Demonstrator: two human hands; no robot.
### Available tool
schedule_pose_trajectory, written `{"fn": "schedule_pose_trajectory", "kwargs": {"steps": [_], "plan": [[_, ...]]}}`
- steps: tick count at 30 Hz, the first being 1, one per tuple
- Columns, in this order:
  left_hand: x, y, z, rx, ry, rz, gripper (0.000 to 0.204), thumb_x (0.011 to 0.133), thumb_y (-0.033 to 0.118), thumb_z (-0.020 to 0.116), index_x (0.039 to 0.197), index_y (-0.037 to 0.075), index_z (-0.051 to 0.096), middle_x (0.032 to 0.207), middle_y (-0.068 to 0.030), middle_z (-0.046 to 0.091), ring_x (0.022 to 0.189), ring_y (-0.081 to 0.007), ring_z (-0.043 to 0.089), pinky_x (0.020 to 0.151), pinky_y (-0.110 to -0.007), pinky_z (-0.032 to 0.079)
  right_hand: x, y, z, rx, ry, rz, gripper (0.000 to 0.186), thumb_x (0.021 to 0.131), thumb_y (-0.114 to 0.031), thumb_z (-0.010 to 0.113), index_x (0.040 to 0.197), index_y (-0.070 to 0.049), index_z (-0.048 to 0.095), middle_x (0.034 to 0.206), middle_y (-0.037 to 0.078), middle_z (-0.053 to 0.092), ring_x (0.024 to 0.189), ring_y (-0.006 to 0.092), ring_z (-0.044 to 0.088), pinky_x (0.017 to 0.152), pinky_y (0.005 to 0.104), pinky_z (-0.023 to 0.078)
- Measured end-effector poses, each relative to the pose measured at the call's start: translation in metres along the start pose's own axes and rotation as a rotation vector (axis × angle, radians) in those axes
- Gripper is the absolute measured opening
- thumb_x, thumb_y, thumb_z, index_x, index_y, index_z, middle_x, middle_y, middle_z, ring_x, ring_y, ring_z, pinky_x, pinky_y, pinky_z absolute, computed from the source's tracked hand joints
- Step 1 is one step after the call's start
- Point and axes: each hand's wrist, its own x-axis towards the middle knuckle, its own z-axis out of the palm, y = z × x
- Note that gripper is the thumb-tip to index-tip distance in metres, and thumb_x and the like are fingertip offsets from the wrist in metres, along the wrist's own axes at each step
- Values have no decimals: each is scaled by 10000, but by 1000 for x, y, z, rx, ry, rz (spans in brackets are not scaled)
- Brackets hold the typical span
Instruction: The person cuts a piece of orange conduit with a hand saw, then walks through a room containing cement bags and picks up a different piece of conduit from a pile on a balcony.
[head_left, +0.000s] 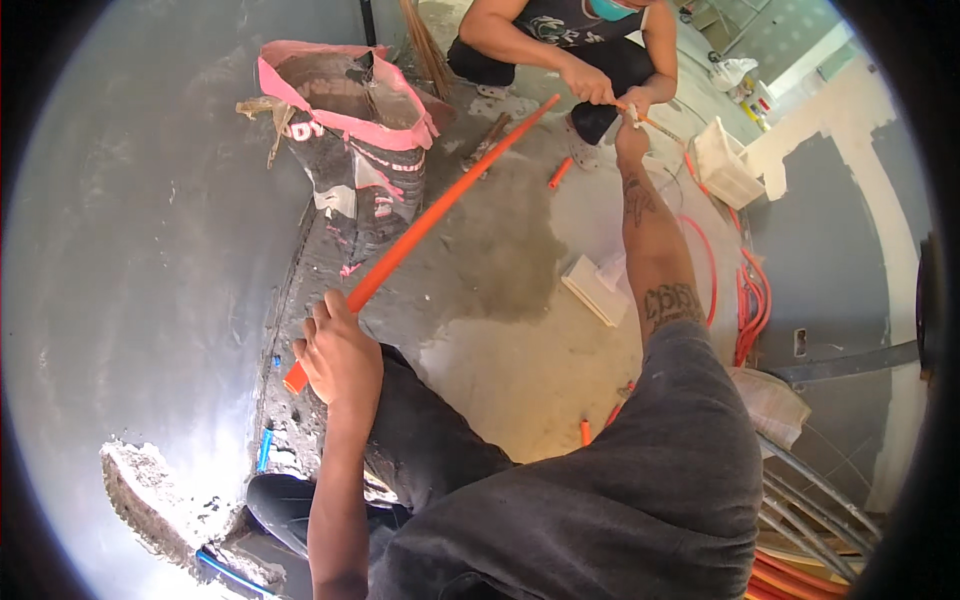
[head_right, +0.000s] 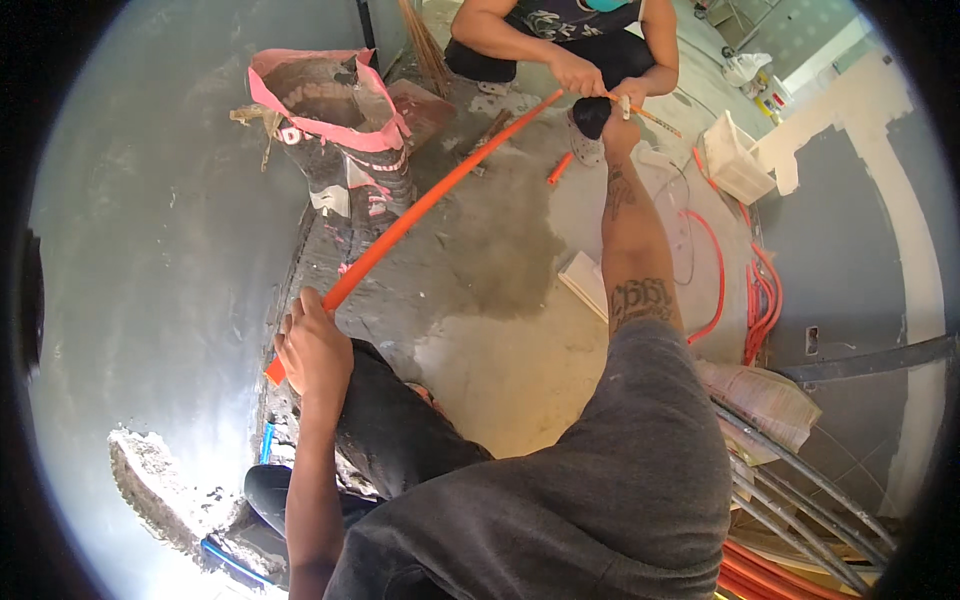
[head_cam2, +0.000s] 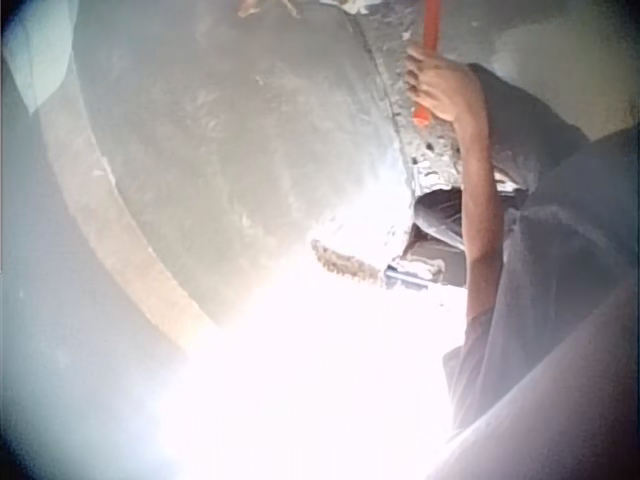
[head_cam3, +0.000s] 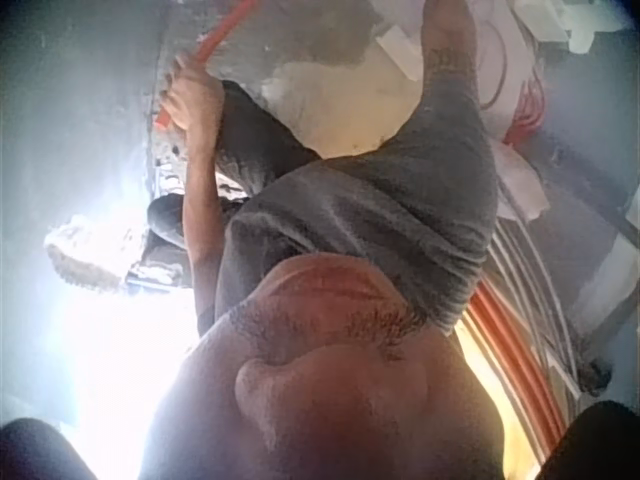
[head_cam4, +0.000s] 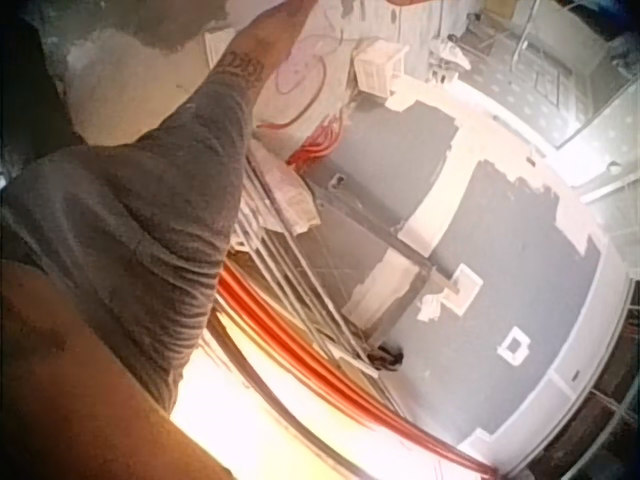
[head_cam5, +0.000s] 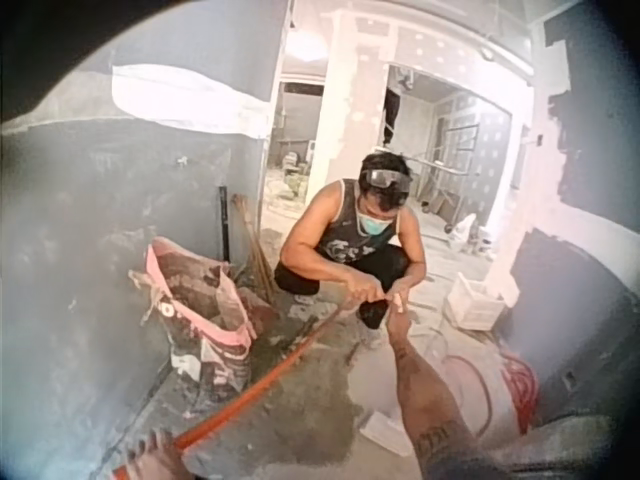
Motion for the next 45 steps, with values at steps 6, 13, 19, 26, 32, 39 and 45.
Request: {"fn": "schedule_pose_trajectory", "kwargs": {"steps": [6, 13, 19, 26, 32, 39, 45], "plan": [[0, 2, -1, -34, 8, 13, 106, 827, 49, 545, 927, 67, 514, 886, -100, 617, 876, -300, 614, 734, -436, 447, 32, 13, -6, -86, -38, -59, 605, 882, -489, 483, 897, 87, 668, 859, 307, 646, 884, 419, 639, 787, 448, 481], [1, -3, 2, -19, 12, 10, 119, 818, 38, 551, 925, 70, 510, 884, -100, 615, 873, -300, 613, 730, -433, 449, 15, 1, 5, -35, -19, -26, 612, 872, -483, 511, 875, 109, 665, 842, 310, 647, 894, 412, 644, 791, 444, 482], [-1, -2, 1, -33, 19, 21, 124, 813, 40, 555, 923, 72, 507, 864, -95, 607, 869, -298, 613, 728, -444, 451, 17, 12, 7, -86, -26, -112, 589, 893, -492, 502, 852, 71, 671, 803, 281, 655, 852, 410, 647, 747, 449, 477], [-5, -7, 5, 43, 1, 10, 114, 819, 48, 558, 915, 81, 506, 869, -86, 611, 871, -287, 612, 737, -432, 452, 5, 22, 16, -119, -40, -67, 772, 900, -639, 376, 869, 74, 669, 847, 260, 668, 861, 382, 648, 729, 450, 474], [3, 5, -1, -43, -113, -35, 136, 868, 103, 564, 981, 58, 501, 958, -111, 621, 962, -323, 597, 807, -470, 444, 54, 37, 7, -54, -140, -22, 652, 899, -555, 459, 880, 64, 664, 849, 253, 664, 851, 390, 639, 740, 457, 473], [6, 2, -4, 27, 29, 7, 89, 840, 70, 547, 917, 73, 502, 879, -88, 617, 869, -292, 617, 747, -440, 454, 27, 4, 4, -116, -50, -50, 774, 866, -630, 471, 954, 118, 651, 960, 267, 661, 981, 347, 630, 819, 407, 467], [-3, 3, -1, 12, -7, 11, 92, 840, 77, 565, 908, 73, 504, 876, -88, 621, 873, -292, 618, 744, -438, 452, 20, 29, -10, -25, -54, 66, 739, 884, -603, 446, 928, 102, 663, 954, 293, 652, 980, 373, 627, 826, 419, 465]]}}
